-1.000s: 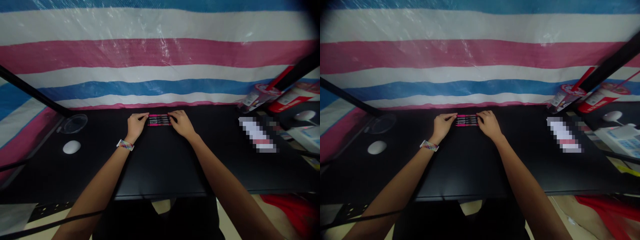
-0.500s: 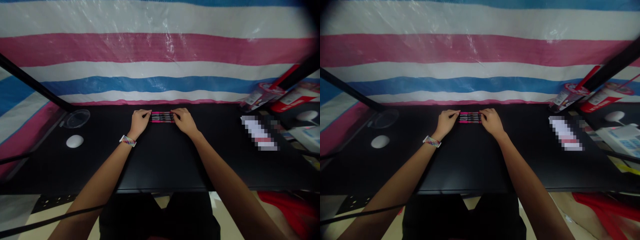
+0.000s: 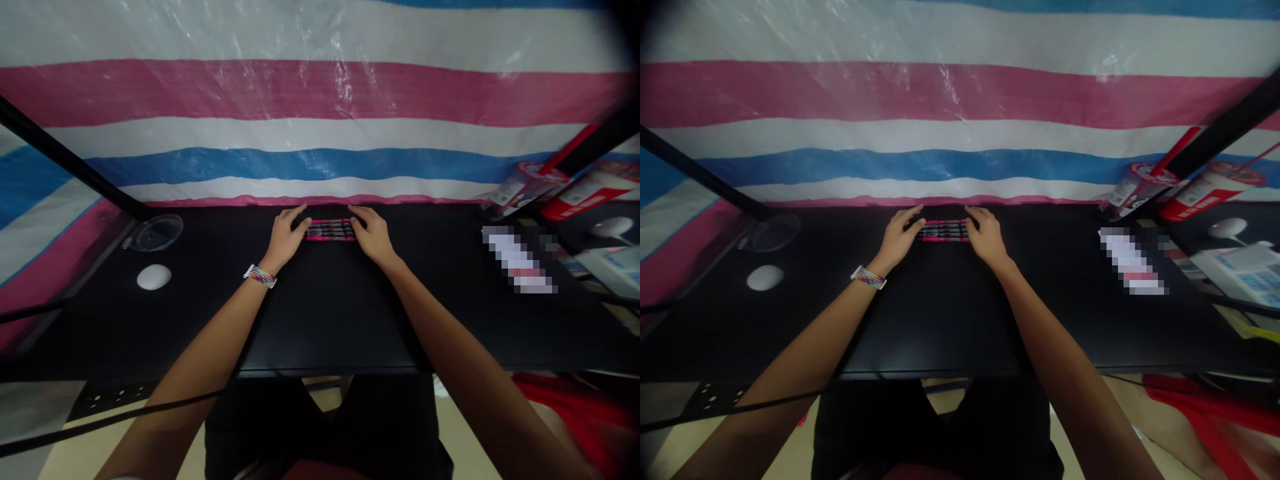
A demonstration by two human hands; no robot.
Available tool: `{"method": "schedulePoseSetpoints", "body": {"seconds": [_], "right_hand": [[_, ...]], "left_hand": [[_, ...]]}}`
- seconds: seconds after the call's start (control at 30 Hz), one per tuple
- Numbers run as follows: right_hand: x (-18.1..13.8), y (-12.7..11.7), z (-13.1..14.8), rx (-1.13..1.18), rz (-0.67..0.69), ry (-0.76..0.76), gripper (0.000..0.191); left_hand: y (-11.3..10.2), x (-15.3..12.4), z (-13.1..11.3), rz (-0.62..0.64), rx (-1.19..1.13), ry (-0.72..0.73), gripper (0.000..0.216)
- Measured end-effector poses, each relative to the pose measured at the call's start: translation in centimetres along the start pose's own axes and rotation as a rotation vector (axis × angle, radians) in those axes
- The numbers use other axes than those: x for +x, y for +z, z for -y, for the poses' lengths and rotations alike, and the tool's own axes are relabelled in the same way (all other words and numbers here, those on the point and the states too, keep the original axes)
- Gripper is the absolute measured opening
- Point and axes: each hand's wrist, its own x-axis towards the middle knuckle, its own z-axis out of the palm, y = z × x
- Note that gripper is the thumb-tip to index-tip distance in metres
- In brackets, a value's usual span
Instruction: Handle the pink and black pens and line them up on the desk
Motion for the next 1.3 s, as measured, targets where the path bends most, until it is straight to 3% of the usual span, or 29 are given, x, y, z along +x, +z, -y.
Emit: {"method": "schedulePoseSetpoints", "body": {"seconds": [0.13, 0.33, 0.67, 0.83, 0.9, 0.97, 1.1, 1.3], "right_hand": [[0.6, 1.4, -0.8, 0.310, -0.086, 0.230, 0.047], [0.4, 3.4, -0.5, 0.647, -0.061, 0.312, 0.047], [-1.5, 3.3, 1.0, 0.701, -0.051, 0.307, 0.035], [-2.4, 2.8, 1.7, 0.534, -0.064, 0.301, 0.036], [-2.6, 2.4, 2.4, 0.361, -0.084, 0.216, 0.033], [-2.8, 2.0, 3.5, 0.187, -0.056, 0.037, 0.023], [-3.6, 1.7, 5.5, -0.025, 0.112, -0.303, 0.015], [-4.1, 1.5, 6.9, -0.082, 0.201, -0.448, 0.015]], "left_hand": [[0.5, 0.6, 0.5, 0.018, -0.459, -0.105, 0.047], [1.6, 0.5, 0.2, 0.110, -0.548, -0.126, 0.055], [1.1, -2.4, -1.8, 0.141, -0.438, -0.128, 0.058], [1.0, -2.9, -2.3, 0.112, -0.438, -0.146, 0.048], [0.9, -2.8, -2.4, 0.071, -0.386, -0.125, 0.042], [0.6, -2.6, -2.4, 0.031, -0.306, -0.083, 0.035], [0.1, -2.6, -2.4, -0.004, -0.178, -0.025, 0.022], [0.0, -2.8, -2.9, -0.010, 0.008, 0.050, 0.014]]}}
